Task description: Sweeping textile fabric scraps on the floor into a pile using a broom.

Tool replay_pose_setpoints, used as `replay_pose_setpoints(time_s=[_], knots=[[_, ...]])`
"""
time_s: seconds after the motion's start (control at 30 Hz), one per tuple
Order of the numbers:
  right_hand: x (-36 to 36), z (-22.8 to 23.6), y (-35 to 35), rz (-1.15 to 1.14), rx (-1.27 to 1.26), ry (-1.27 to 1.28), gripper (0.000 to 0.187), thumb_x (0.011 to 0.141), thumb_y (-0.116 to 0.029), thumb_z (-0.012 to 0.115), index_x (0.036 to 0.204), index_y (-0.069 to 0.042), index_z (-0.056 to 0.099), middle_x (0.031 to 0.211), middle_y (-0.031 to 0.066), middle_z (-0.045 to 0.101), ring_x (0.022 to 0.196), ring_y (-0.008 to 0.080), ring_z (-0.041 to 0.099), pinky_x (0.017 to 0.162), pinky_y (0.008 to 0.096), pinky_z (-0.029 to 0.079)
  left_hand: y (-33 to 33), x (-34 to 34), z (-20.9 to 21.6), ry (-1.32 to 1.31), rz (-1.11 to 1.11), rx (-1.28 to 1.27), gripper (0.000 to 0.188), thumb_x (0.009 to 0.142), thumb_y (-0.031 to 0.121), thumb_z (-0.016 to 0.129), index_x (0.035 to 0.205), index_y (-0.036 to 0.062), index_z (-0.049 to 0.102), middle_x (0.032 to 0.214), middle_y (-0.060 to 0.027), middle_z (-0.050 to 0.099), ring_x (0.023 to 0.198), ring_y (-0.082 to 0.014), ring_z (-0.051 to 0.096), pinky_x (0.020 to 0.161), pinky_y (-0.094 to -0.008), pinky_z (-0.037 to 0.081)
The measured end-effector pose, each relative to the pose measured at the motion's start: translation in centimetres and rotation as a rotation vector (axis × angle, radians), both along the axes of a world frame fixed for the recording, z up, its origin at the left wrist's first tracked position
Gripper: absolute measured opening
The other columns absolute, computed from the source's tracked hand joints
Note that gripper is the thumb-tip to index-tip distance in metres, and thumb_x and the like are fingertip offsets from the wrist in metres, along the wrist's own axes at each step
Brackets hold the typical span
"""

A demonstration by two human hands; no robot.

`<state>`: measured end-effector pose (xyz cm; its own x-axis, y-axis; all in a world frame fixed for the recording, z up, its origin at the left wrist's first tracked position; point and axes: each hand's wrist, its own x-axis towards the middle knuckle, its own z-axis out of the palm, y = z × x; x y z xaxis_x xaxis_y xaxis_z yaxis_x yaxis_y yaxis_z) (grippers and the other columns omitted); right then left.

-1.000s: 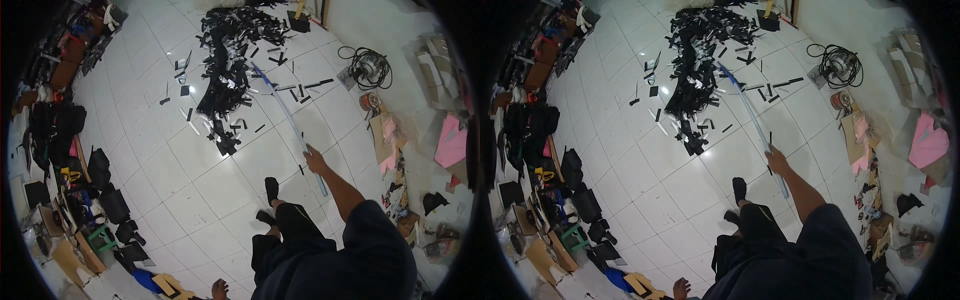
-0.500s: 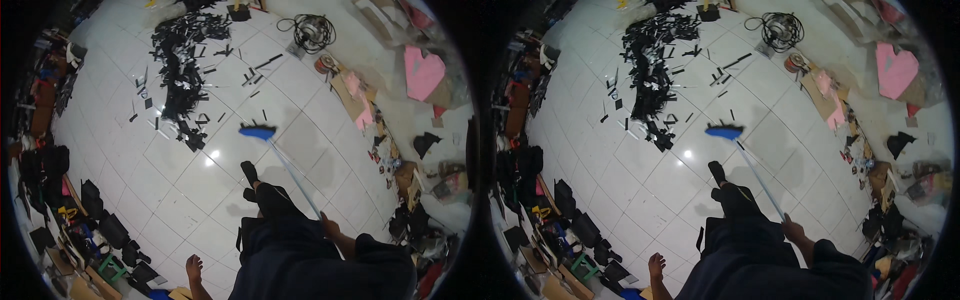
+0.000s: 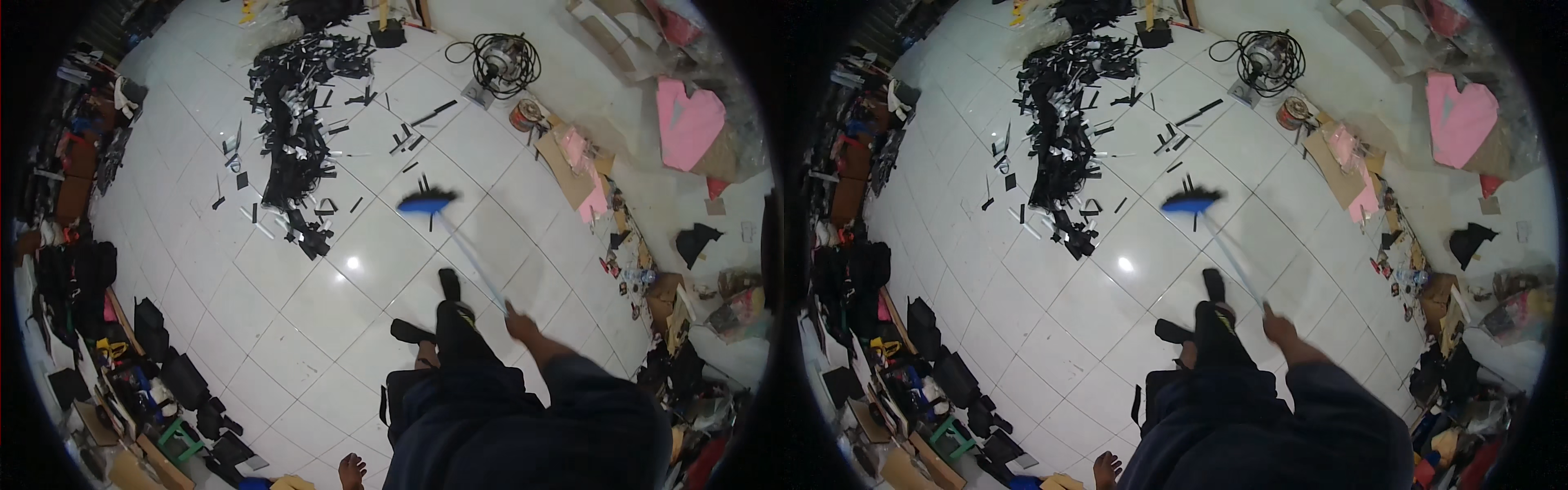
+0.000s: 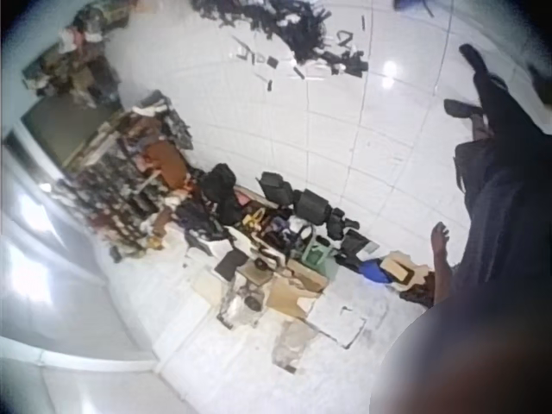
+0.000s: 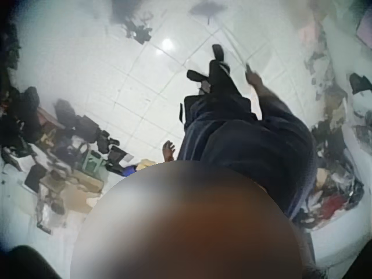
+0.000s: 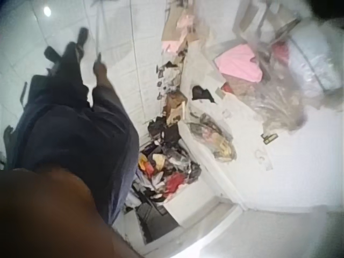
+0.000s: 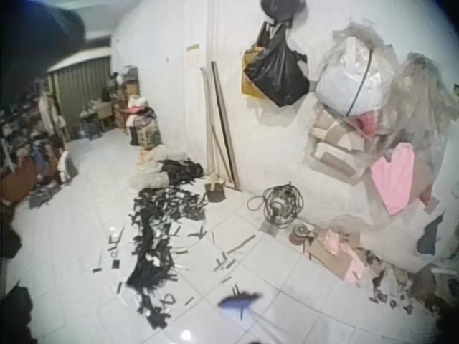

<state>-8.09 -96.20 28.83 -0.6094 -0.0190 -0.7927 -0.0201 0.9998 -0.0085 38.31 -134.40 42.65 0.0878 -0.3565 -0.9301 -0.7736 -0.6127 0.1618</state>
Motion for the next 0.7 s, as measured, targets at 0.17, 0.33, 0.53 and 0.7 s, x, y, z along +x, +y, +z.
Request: replay_pose_setpoints(time_s=[0.17,0.33,0.53,0.7], knots=[[-27.2,-3.7,-14.5,0.173,-0.166,0.305,0.049,0.084,-0.026,0.041,0.129,-0.012,0.029,0.097,0.0231,0.056,0.089,0.0349,0.056,0.075,0.0453,0.045,2.2,-2.8,2.4,0.029,0.019,-0.172,0.040,0.084,0.031,0.052,0.114,0.0062,0.046,0.100,-0.0099,0.055,0.083,-0.0222,0.055,0.066,-0.0341,0.045],[-34.8,-0.8,-19.1,0.104,-0.379,0.402,0.049,0.083,-0.025,0.044,0.128,-0.012,0.031,0.081,0.0216,0.058,0.075,0.0351,0.058,0.067,0.0450,0.046,8.5,-3.3,5.2,0.032,0.086,-0.330,0.041,0.083,0.032,0.053,0.115,0.0061,0.045,0.100,-0.0094,0.056,0.084,-0.0217,0.056,0.066,-0.0348,0.045],[-26.5,1.6,3.5,0.290,-0.338,0.282,0.049,0.087,-0.030,0.041,0.132,-0.021,0.025,0.057,0.0163,0.055,0.053,0.0333,0.055,0.050,0.0453,0.044,20.5,-13.9,-0.3,0.085,-0.034,0.142,0.044,0.086,0.037,0.047,0.120,0.0105,0.043,0.109,-0.0092,0.052,0.083,-0.0209,0.053,0.069,-0.0340,0.046],[-19.8,10.4,16.0,0.279,-0.045,-0.209,0.049,0.088,-0.027,0.034,0.133,-0.022,0.018,0.081,0.0204,0.058,0.070,0.0349,0.058,0.061,0.0470,0.046,18.7,-19.4,-4.2,0.297,-1.076,-0.039,0.034,0.085,0.028,0.047,0.109,0.0044,0.047,0.091,-0.0115,0.058,0.077,-0.0231,0.059,0.060,-0.0356,0.047]])
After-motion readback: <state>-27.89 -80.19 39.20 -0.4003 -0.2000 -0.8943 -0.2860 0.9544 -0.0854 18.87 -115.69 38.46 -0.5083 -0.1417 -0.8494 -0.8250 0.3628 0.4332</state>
